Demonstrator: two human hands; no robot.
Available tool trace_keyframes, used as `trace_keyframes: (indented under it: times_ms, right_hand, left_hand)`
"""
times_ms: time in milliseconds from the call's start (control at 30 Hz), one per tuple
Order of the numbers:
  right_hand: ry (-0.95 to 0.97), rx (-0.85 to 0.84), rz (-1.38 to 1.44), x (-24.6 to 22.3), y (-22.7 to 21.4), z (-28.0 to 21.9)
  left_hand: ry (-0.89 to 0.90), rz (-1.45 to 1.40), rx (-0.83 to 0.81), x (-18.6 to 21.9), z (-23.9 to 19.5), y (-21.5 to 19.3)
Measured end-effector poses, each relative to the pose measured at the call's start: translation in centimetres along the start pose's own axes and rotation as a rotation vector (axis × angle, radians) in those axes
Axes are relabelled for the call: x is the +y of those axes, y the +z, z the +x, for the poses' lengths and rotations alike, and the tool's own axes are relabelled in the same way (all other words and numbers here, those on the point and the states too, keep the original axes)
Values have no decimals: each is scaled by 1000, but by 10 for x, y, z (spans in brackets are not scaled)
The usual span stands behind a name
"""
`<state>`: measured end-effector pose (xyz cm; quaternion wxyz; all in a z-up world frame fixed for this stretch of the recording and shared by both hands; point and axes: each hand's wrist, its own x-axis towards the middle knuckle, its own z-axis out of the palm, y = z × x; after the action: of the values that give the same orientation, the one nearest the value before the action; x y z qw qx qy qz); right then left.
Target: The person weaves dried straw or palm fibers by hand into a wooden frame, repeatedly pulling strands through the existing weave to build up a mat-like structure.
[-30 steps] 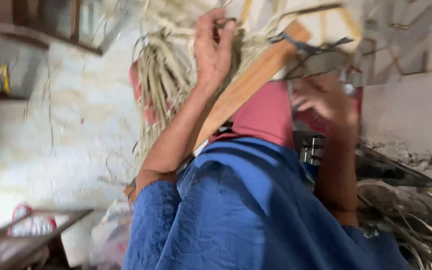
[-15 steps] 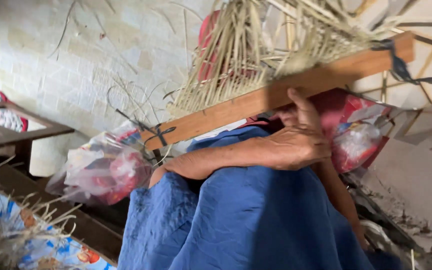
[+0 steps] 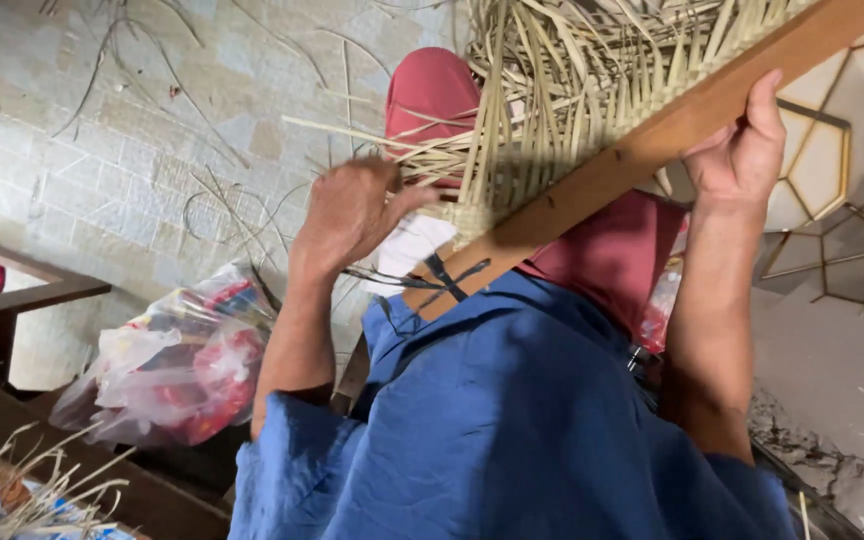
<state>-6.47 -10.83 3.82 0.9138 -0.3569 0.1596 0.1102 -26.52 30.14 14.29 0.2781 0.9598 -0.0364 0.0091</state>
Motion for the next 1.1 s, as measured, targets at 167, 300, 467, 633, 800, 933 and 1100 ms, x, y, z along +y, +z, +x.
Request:
trace_keyframes:
  times_ms: [167, 300, 467, 633, 800, 933, 1100]
  right_hand:
    - [26, 85, 133, -10, -1, 32]
    - [-50, 93, 134, -10, 17, 52]
    - [47, -249, 353, 0, 56, 19]
    - [118, -313, 396, 65, 54, 6]
    - [102, 1, 64, 68, 113, -48]
    - [3, 473, -408, 61, 130, -51]
    - [-64, 519, -644, 60, 101, -28]
  left_hand:
    - [-95, -323, -702, 14, -1, 12]
    - [-127, -657, -754, 23, -8, 38]
    - [-193, -1551, -731, 16, -15, 87]
    - [18, -1913, -826, 36, -5, 90]
    - [9, -1987, -855, 31, -7, 104]
    - [6, -2002, -844, 45, -8, 103]
    - [-38, -1954, -774, 71, -1, 94]
